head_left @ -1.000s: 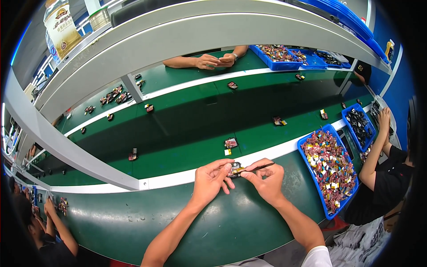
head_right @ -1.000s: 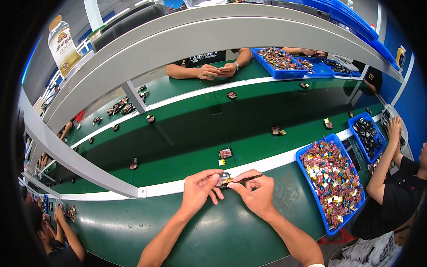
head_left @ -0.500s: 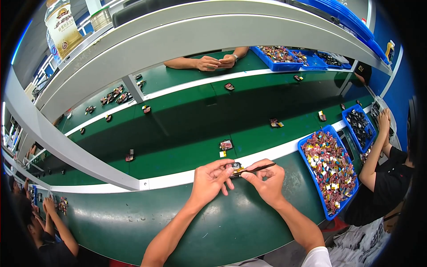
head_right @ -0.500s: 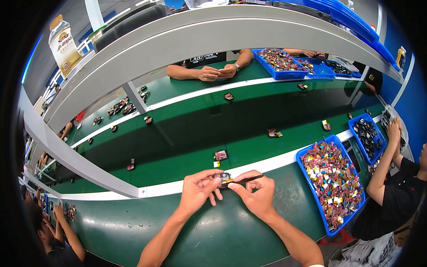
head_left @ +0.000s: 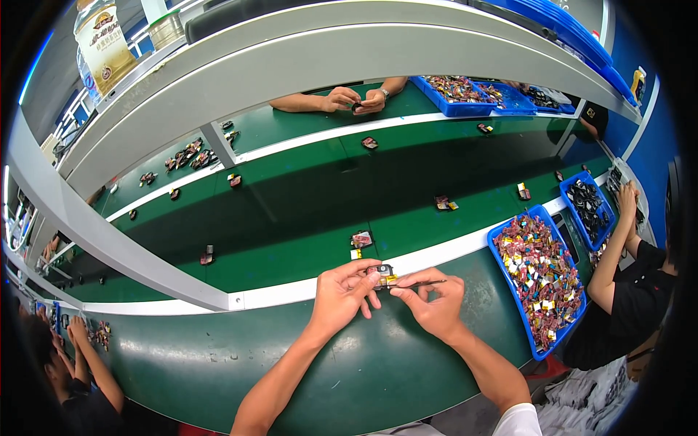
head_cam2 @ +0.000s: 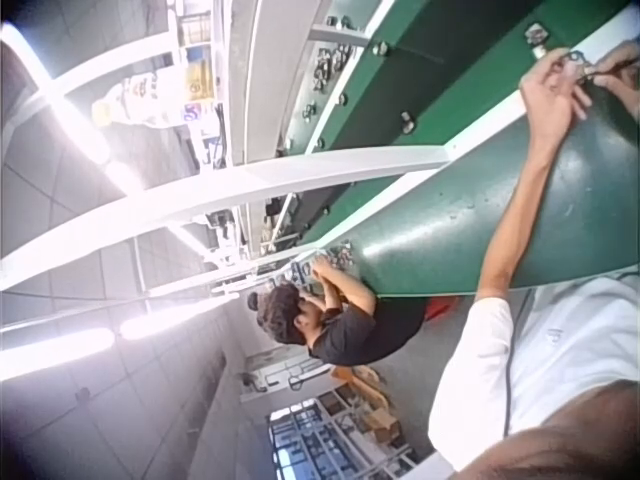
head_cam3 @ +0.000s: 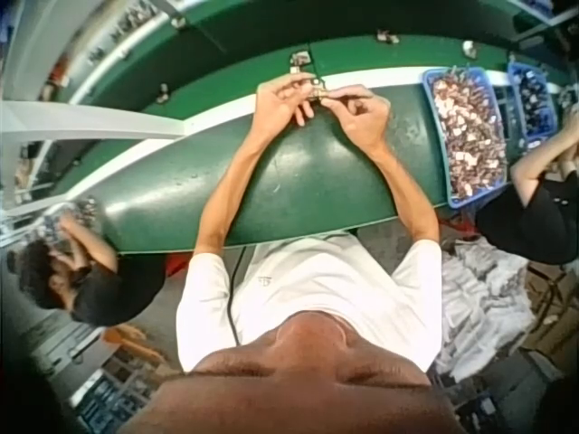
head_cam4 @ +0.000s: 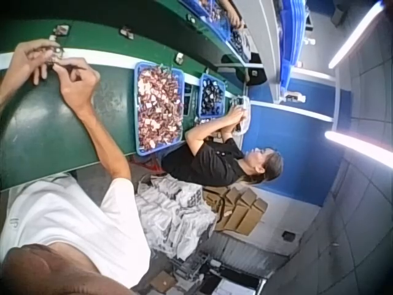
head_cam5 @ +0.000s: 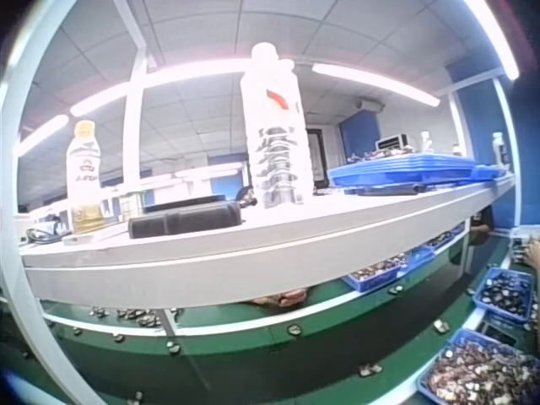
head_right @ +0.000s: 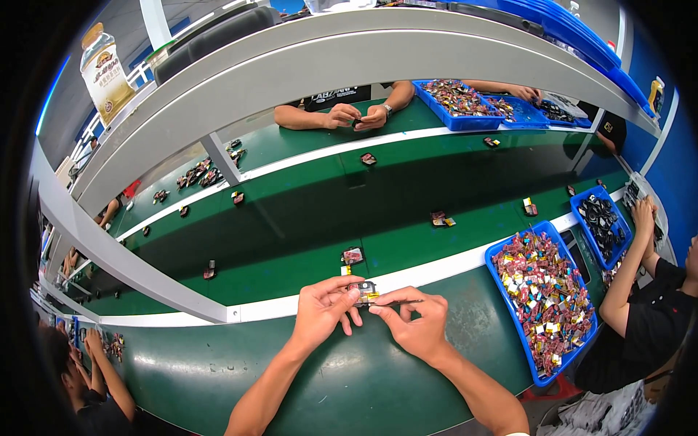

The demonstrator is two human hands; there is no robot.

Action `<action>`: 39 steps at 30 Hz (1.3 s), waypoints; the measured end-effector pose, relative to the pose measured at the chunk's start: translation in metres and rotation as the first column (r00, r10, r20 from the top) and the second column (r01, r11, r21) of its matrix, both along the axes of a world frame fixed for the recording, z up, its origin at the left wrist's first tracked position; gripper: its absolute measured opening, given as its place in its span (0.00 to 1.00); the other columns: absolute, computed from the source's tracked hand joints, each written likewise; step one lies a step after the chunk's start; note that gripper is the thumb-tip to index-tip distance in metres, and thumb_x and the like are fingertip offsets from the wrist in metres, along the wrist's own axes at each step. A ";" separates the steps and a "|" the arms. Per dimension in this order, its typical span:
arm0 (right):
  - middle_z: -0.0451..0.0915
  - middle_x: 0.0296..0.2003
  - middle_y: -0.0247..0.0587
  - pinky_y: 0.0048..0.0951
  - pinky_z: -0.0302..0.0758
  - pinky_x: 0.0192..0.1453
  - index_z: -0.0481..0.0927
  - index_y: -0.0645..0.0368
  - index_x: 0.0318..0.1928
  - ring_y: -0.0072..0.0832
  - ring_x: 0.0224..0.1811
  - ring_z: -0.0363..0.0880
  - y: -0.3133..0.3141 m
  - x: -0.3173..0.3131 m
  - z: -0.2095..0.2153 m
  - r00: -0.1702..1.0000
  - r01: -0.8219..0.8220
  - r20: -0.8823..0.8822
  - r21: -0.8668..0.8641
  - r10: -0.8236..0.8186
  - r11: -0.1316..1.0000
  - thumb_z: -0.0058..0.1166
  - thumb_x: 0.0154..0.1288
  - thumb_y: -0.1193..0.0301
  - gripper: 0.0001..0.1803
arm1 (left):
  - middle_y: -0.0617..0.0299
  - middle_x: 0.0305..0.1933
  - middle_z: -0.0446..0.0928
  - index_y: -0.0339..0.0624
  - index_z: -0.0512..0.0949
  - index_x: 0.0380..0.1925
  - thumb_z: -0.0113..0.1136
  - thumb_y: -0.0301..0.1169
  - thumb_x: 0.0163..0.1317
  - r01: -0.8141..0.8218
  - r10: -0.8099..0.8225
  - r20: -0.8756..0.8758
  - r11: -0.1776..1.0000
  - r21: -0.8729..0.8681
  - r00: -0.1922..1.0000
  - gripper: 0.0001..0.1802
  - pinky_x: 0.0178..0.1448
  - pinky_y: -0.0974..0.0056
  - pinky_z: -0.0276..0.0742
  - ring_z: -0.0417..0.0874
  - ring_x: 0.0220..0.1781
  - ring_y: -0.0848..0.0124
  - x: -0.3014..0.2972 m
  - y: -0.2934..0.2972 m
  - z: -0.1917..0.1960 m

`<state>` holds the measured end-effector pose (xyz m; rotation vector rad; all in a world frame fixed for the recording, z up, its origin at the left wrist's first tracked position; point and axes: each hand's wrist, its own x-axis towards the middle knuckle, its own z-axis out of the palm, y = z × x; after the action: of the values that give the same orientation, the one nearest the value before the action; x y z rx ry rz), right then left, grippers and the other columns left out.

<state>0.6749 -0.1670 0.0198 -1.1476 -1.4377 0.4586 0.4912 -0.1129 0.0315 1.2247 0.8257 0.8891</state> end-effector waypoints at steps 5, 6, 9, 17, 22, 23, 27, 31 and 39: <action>0.90 0.31 0.37 0.16 0.62 0.19 0.86 0.60 0.29 0.13 0.13 0.68 0.001 -0.001 0.000 0.994 -0.008 0.105 0.094 -0.002 0.995 0.73 0.50 0.81 0.07 | 0.55 0.27 0.83 0.26 0.79 0.53 0.58 0.25 0.71 -0.018 0.018 -0.027 1.000 -0.006 0.999 0.15 0.22 0.70 0.77 0.83 0.23 0.74 0.003 -0.001 -0.002; 0.90 0.30 0.36 0.17 0.62 0.19 0.86 0.59 0.29 0.13 0.13 0.68 0.001 0.000 -0.001 0.992 -0.020 0.130 0.131 0.003 0.991 0.72 0.50 0.81 0.07 | 0.56 0.25 0.83 0.26 0.79 0.52 0.58 0.25 0.71 -0.032 0.032 -0.045 0.999 -0.012 0.998 0.14 0.21 0.70 0.77 0.83 0.22 0.74 0.004 -0.001 -0.002; 0.90 0.30 0.35 0.18 0.62 0.18 0.86 0.57 0.28 0.14 0.12 0.68 0.001 -0.001 -0.001 0.987 -0.035 0.160 0.174 0.007 0.984 0.72 0.50 0.82 0.08 | 0.57 0.22 0.82 0.26 0.80 0.51 0.59 0.25 0.70 -0.069 0.068 -0.061 0.997 -0.018 0.996 0.14 0.21 0.70 0.76 0.81 0.21 0.76 0.007 -0.003 -0.002; 0.90 0.30 0.34 0.18 0.62 0.18 0.86 0.56 0.28 0.15 0.12 0.68 0.002 -0.002 -0.004 0.982 -0.047 0.187 0.235 0.003 0.971 0.71 0.49 0.83 0.09 | 0.56 0.23 0.82 0.26 0.80 0.48 0.59 0.23 0.70 -0.105 0.107 -0.117 0.994 0.022 0.987 0.11 0.21 0.70 0.76 0.81 0.20 0.76 0.011 -0.006 -0.010; 0.90 0.34 0.37 0.17 0.64 0.20 0.86 0.60 0.32 0.14 0.13 0.67 0.004 -0.002 -0.005 0.989 -0.010 0.144 0.205 -0.020 0.979 0.72 0.51 0.82 0.08 | 0.52 0.31 0.82 0.25 0.79 0.47 0.56 0.22 0.70 -0.219 0.223 -0.122 0.975 0.049 0.967 0.10 0.20 0.67 0.80 0.83 0.20 0.71 -0.001 0.014 -0.013; 0.90 0.34 0.37 0.17 0.64 0.20 0.86 0.60 0.32 0.14 0.13 0.67 0.005 -0.004 -0.004 0.990 -0.010 0.140 0.211 -0.021 0.978 0.72 0.51 0.82 0.08 | 0.52 0.31 0.82 0.25 0.79 0.47 0.56 0.22 0.70 -0.286 0.294 -0.117 0.955 0.082 0.949 0.10 0.20 0.67 0.80 0.83 0.20 0.71 -0.013 0.027 -0.018; 0.89 0.31 0.35 0.21 0.61 0.19 0.87 0.59 0.34 0.15 0.13 0.62 0.006 -0.004 -0.001 0.995 0.100 0.012 0.129 -0.102 0.987 0.73 0.52 0.80 0.09 | 0.51 0.31 0.82 0.24 0.79 0.45 0.58 0.23 0.69 -0.508 0.549 -0.230 0.834 0.216 0.803 0.11 0.19 0.67 0.78 0.84 0.20 0.70 -0.066 0.088 -0.041; 0.85 0.24 0.30 0.20 0.58 0.20 0.89 0.59 0.38 0.14 0.14 0.60 0.006 -0.008 -0.002 0.997 0.072 0.020 0.118 -0.074 0.990 0.73 0.53 0.80 0.10 | 0.46 0.32 0.81 0.33 0.83 0.42 0.63 0.30 0.66 -0.171 0.842 -0.418 0.492 0.854 0.341 0.11 0.34 0.50 0.81 0.85 0.30 0.50 -0.123 0.113 -0.053; 0.83 0.23 0.30 0.20 0.58 0.19 0.89 0.59 0.38 0.14 0.13 0.60 0.002 -0.007 0.002 0.995 0.096 0.023 0.095 -0.098 0.991 0.73 0.54 0.79 0.10 | 0.48 0.27 0.84 0.38 0.86 0.26 0.65 0.40 0.64 -0.240 0.523 -0.725 0.852 0.465 0.448 0.16 0.43 0.50 0.81 0.86 0.35 0.46 -0.058 0.076 -0.014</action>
<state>0.6684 -0.1650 0.0217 -1.1460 -1.4057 0.3048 0.4332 -0.0371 0.0175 1.8173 1.8893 0.7673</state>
